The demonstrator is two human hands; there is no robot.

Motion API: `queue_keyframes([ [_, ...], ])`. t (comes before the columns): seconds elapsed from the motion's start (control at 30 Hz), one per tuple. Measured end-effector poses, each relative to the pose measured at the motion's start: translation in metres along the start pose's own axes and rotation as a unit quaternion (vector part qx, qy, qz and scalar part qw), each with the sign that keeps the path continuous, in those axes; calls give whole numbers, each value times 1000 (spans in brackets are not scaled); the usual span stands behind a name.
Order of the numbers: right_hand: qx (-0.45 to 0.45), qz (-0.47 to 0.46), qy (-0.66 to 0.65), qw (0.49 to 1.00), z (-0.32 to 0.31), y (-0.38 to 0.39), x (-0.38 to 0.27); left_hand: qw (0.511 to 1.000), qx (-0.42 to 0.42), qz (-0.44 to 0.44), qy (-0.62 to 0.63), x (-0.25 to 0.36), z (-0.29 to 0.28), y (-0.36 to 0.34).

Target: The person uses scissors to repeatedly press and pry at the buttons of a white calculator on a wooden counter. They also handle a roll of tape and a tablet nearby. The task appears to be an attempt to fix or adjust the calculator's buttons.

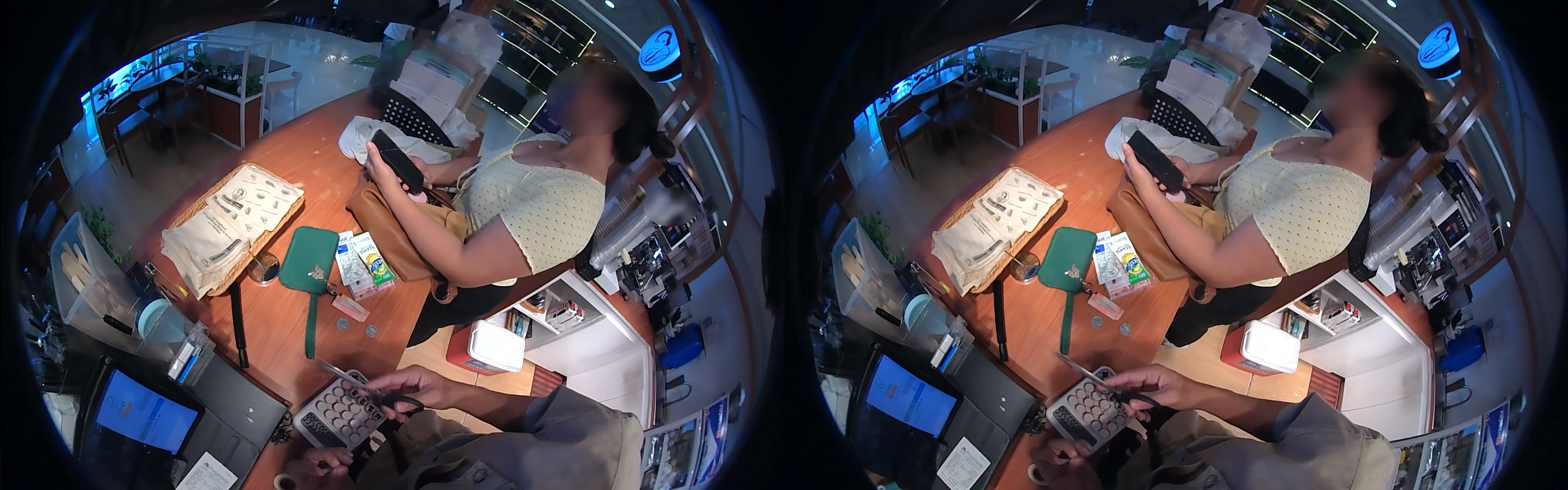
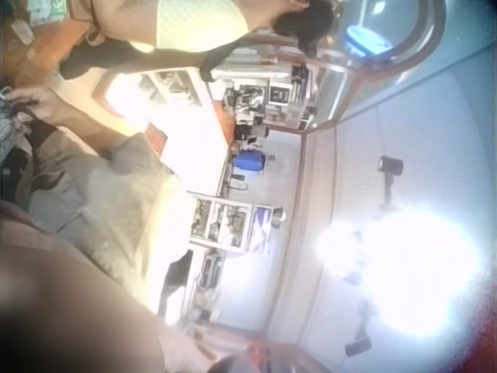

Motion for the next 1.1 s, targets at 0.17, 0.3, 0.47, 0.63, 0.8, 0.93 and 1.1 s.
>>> queue_keyframes([
  [0.17, 180, -54, 217, 958, -42, -4, 3, 998, -27, -46, -24, -2, 1, -3],
  [0.3, 238, -112, 380, 887, -60, -1, 10, 995, -39, -45, 76, -10, 1, -2],
  [0.47, 236, -107, 355, 898, -68, -2, 17, 983, -117, -73, 120, -21, -2, -16],
  [0.63, 196, -109, 201, 954, -64, -1, 22, 996, -70, -42, 32, -24, 2, -22],
  [0.8, 181, -135, 173, 959, -59, 0, 34, 992, -105, -62, 30, -21, 12, -26],
  [0.93, 189, -149, 230, 943, -62, -4, 38, 991, -90, -89, 37, -25, 12, -27],
  [1.1, 237, -114, 258, 930, -73, -9, 30, 991, -100, -85, 19, -28, 9, -24],
])
Point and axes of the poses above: each hand's wrist, its own y-axis away from the middle knuckle, its own z-axis out of the palm, x = y × z, the point moved 4 cm from there along -y, towards the middle knuckle, and after that the axes turned 9 degrees about x, right-handed, at the moved point
